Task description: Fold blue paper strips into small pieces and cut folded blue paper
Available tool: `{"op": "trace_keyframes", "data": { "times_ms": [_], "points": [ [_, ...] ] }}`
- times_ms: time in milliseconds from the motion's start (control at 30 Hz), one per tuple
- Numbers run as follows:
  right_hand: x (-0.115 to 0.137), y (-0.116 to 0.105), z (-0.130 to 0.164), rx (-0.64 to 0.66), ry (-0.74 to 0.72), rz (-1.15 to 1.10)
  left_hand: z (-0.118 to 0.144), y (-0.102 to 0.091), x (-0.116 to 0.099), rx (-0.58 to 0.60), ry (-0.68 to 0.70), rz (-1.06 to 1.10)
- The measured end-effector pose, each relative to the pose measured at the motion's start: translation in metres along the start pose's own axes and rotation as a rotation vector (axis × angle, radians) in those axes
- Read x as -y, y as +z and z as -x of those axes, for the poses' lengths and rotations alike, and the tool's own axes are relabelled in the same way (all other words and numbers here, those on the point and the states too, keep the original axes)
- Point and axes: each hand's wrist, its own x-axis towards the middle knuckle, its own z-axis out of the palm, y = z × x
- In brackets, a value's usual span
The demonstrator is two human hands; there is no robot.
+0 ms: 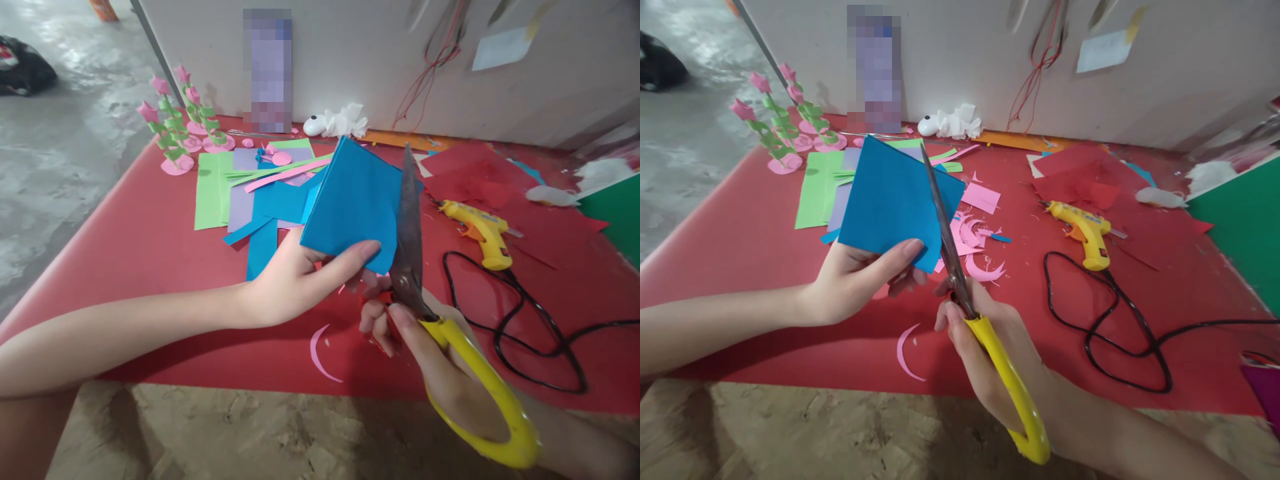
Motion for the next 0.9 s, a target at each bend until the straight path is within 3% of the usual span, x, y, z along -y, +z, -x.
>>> {"op": "trace_keyframes", "data": {
  "times_ms": [267,633,900],
  "points": [
    [-0.0019,0.0051,0.0038,-0.055,0.017,-0.068,0.0009,0.0027,-0.0065,-0.067,0.043,-0.079],
    [0.0027,0.0095,0.0011,-0.1,0.01,-0.047,-0.0008,0.001,-0.0024,-0.142,0.004,-0.106],
    [0.0013,0.0074,0.0003,-0.066,0.027,0.005,-0.0017,0.0,-0.0031,-0.1,0.057,-0.115]
  ]
}}
